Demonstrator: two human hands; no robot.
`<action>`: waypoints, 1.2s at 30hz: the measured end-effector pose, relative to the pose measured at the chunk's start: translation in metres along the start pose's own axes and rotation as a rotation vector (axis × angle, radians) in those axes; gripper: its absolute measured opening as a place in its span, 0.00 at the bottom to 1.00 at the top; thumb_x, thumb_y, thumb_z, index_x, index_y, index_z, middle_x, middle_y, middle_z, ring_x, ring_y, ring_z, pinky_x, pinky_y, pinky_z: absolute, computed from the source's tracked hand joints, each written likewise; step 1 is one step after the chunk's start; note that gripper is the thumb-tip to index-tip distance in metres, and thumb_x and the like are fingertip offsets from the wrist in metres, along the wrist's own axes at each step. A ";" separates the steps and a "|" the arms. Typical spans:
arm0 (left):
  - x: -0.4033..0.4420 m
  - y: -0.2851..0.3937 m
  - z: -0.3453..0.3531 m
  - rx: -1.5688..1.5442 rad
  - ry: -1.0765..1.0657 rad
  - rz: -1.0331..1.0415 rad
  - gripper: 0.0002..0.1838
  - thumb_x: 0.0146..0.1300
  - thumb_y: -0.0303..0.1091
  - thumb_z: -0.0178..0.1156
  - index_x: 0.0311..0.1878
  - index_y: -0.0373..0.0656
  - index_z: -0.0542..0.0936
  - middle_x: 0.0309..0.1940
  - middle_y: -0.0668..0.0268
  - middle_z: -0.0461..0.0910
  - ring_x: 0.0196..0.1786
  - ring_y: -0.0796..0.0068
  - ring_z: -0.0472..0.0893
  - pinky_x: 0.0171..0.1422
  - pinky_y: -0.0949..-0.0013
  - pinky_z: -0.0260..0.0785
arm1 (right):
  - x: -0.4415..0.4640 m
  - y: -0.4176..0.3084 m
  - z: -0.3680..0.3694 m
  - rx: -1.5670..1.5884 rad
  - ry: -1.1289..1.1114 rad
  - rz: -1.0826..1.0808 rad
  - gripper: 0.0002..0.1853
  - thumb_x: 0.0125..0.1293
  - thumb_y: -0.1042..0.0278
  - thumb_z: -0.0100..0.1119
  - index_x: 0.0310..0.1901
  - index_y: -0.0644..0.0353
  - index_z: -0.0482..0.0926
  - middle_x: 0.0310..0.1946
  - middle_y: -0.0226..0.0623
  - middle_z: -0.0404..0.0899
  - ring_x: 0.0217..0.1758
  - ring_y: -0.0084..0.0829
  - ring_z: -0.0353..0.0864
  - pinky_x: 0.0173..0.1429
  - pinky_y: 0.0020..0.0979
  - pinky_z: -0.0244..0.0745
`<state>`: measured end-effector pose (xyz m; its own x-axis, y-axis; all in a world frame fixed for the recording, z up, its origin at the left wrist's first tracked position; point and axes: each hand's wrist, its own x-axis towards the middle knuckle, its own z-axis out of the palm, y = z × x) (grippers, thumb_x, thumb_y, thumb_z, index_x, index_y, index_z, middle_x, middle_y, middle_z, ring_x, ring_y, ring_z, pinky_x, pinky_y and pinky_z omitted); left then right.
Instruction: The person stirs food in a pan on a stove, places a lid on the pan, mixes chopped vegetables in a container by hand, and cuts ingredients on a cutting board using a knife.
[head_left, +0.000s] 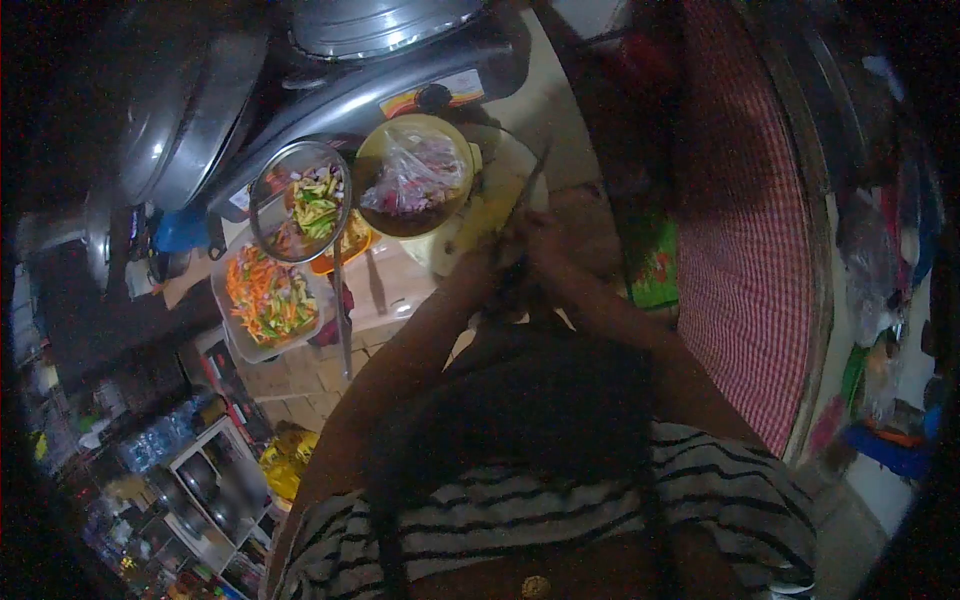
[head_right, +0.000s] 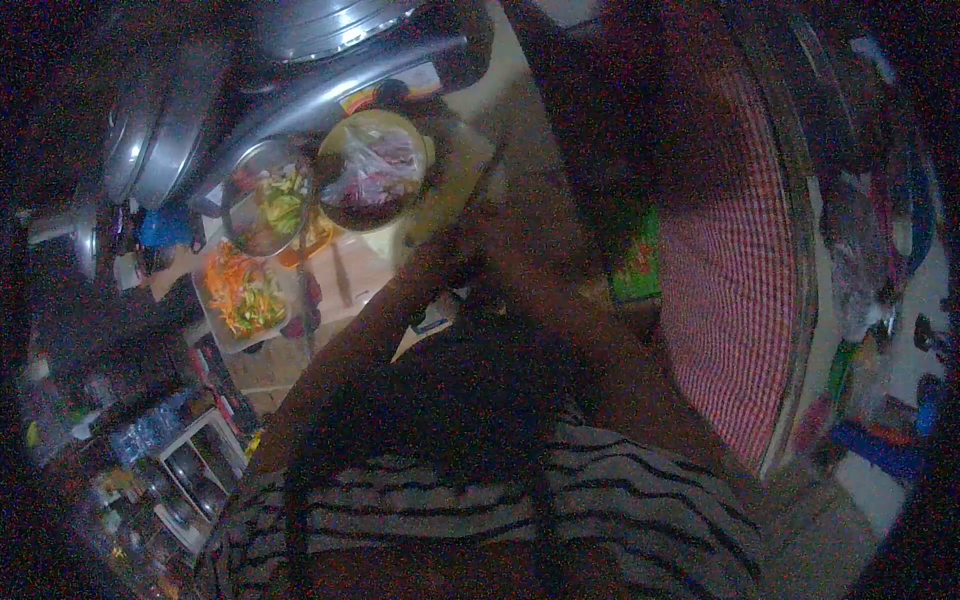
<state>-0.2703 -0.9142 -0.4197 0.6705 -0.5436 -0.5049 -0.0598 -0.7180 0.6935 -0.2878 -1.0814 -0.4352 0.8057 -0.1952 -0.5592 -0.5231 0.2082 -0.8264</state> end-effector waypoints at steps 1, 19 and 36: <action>-0.001 0.005 -0.001 -0.010 0.006 -0.009 0.27 0.74 0.44 0.54 0.69 0.38 0.69 0.56 0.43 0.80 0.57 0.47 0.81 0.59 0.49 0.74 | 0.003 0.005 0.002 0.011 0.018 0.018 0.19 0.68 0.60 0.66 0.54 0.65 0.81 0.46 0.39 0.84 0.46 0.31 0.82 0.55 0.35 0.76; -0.125 0.052 -0.075 0.224 0.449 -0.070 0.16 0.67 0.40 0.61 0.51 0.44 0.71 0.42 0.43 0.83 0.44 0.36 0.83 0.46 0.41 0.75 | -0.019 -0.037 0.007 -0.993 0.012 -0.719 0.18 0.64 0.62 0.64 0.53 0.60 0.82 0.49 0.44 0.82 0.53 0.45 0.81 0.63 0.46 0.74; -0.190 0.010 -0.047 0.083 0.734 -0.072 0.17 0.65 0.37 0.64 0.49 0.42 0.70 0.32 0.38 0.81 0.35 0.33 0.81 0.37 0.39 0.73 | -0.032 -0.082 0.046 -1.492 -0.250 -1.483 0.07 0.56 0.61 0.62 0.37 0.45 0.81 0.46 0.25 0.80 0.61 0.35 0.77 0.64 0.56 0.68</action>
<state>-0.3637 -0.7980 -0.2924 0.9950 -0.0838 -0.0541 -0.0328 -0.7871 0.6159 -0.2578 -1.0478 -0.3466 0.6711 0.6714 0.3145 0.7127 -0.7011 -0.0240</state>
